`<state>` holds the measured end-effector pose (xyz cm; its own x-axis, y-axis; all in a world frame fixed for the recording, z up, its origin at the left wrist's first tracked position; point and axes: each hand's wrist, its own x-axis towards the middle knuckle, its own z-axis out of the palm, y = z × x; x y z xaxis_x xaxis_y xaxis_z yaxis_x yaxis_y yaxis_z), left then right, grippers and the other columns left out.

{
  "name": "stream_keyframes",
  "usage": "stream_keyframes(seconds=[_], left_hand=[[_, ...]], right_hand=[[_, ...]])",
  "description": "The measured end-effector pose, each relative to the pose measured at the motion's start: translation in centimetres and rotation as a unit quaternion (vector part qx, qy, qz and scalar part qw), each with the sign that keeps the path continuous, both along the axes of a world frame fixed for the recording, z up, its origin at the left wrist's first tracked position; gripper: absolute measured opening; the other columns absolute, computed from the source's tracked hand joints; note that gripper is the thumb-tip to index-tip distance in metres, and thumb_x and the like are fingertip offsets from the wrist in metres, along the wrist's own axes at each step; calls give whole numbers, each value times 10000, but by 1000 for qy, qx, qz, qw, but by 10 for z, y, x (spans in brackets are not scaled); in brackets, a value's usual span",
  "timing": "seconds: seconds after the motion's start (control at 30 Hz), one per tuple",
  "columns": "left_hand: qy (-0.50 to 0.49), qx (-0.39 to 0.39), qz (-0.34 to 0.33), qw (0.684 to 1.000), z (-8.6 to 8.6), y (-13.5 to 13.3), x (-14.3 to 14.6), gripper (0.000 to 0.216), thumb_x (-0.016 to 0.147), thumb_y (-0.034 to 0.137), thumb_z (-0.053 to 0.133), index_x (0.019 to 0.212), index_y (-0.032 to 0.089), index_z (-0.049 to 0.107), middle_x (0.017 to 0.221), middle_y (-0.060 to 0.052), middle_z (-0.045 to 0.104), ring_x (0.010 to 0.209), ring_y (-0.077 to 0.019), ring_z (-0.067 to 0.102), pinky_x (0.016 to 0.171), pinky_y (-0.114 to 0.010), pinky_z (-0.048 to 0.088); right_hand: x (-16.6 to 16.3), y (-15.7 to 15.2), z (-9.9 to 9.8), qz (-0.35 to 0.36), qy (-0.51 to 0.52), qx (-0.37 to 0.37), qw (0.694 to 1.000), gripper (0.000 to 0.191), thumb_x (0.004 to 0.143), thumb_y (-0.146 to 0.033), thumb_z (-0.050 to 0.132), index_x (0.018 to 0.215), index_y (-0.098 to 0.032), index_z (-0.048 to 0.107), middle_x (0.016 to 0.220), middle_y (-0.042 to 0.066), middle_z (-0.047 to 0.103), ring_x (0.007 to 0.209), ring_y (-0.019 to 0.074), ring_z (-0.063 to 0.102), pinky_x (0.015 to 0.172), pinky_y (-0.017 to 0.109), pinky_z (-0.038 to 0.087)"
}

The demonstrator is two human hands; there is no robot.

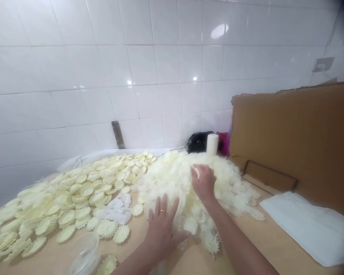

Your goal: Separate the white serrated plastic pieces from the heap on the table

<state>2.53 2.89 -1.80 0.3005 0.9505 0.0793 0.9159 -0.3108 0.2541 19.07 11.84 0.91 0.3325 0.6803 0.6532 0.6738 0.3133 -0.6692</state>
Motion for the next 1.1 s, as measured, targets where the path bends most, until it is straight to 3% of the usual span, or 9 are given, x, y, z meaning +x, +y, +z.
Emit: stream_keyframes(seconds=[0.07,0.2,0.4,0.57,0.67,0.77,0.9,1.03,1.1], left_hand=[[28,2,5,1000,-5,10,9,772,691,680,315,1351,315,145,1440,-110,62,1282,-368,-29,944,-606,100],[40,42,14,998,-14,36,31,702,760,620,240,1362,284,107,1377,-160,283,1288,-355,22,942,-599,113],[35,59,31,997,-15,77,63,684,783,580,243,1368,244,129,1357,-182,306,1280,-382,57,924,-605,140],[37,56,25,997,-12,92,65,703,782,562,281,1370,218,105,1339,-202,314,1268,-392,106,906,-609,157],[43,45,2,998,-5,87,56,789,721,562,420,1364,224,112,1326,-212,314,1247,-402,171,904,-588,190],[45,37,-24,998,11,78,46,799,672,618,436,1334,233,209,1313,-207,319,1204,-387,267,897,-556,228],[44,6,-51,998,38,63,38,805,656,627,452,1310,200,257,1197,-180,434,1111,-348,390,867,-476,301],[24,26,-41,999,59,39,25,622,721,496,479,1266,235,336,1215,-156,412,988,-306,482,754,-373,374],[15,41,-35,998,64,20,15,409,737,415,492,1089,207,511,1036,-123,518,827,-246,532,661,-313,381]], right_hand=[[0,0,-2,-19,-30,5,999,288,817,-335,421,931,-163,622,969,117,562,937,263,418,775,403,301],[0,0,-2,-50,-81,20,995,293,836,-341,406,913,-162,625,941,103,580,916,244,436,746,368,319],[2,2,-4,-61,-108,37,992,279,832,-339,412,902,-165,619,927,96,582,911,239,437,734,362,314],[2,5,-8,-68,-127,46,989,257,819,-318,426,893,-164,618,917,100,581,900,245,428,722,361,300],[1,4,-9,-67,-132,39,988,255,817,-320,430,873,-167,626,902,96,587,891,247,424,725,360,291],[-1,2,-8,-61,-129,27,989,274,823,-341,423,864,-171,634,903,94,588,890,248,421,723,359,282],[-2,1,-9,-59,-131,13,990,282,823,-356,422,863,-174,634,904,95,586,896,253,415,708,358,281],[-1,1,-9,-59,-126,9,990,286,832,-360,409,849,-178,629,906,89,585,894,249,421,700,353,288],[-2,0,-9,-58,-124,12,991,284,833,-357,408,842,-178,629,902,89,585,890,247,425,693,348,289]])
